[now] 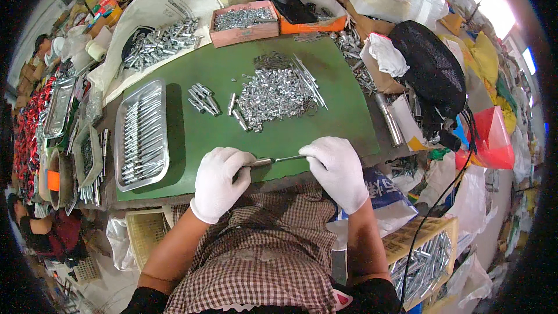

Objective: The person assembles metal components by inserting metal pins into small metal parts and fastening them with an electric screwdriver, then places the assembled pieces into a metal tray.

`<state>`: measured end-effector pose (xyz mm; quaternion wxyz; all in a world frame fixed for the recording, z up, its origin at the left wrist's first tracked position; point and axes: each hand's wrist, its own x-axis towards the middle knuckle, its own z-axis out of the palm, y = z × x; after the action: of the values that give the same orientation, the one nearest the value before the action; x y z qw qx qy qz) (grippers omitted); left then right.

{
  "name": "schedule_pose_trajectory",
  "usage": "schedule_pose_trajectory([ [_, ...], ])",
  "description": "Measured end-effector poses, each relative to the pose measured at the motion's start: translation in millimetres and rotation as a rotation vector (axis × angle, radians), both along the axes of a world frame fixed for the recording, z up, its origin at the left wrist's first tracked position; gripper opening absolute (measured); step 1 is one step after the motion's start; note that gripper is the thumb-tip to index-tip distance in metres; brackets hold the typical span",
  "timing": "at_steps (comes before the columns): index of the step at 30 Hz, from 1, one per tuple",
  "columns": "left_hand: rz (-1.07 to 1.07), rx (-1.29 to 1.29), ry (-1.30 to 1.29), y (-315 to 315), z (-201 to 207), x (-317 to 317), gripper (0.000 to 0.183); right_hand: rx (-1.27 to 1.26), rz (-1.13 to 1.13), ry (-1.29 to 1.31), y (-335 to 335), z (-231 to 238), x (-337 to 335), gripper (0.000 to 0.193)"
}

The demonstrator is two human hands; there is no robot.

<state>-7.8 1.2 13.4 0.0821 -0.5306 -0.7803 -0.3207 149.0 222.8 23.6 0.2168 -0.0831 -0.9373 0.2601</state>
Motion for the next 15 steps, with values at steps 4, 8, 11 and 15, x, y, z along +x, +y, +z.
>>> schedule_pose_trajectory([
  [4,0.055,0.029,-0.002,10,7,16,0.027,0.051,-0.018,0.017,-6,-4,-1,0.007],
  [8,0.070,0.032,0.015,12,-5,16,0.021,0.080,-0.015,0.008,-6,-2,-6,0.005],
  [11,0.062,0.036,0.014,11,-4,16,0.018,0.075,-0.031,0.046,-10,-2,-6,0.005],
  [15,0.050,0.053,0.012,11,-6,15,0.016,0.062,-0.022,0.037,-10,-7,-10,0.006],
])
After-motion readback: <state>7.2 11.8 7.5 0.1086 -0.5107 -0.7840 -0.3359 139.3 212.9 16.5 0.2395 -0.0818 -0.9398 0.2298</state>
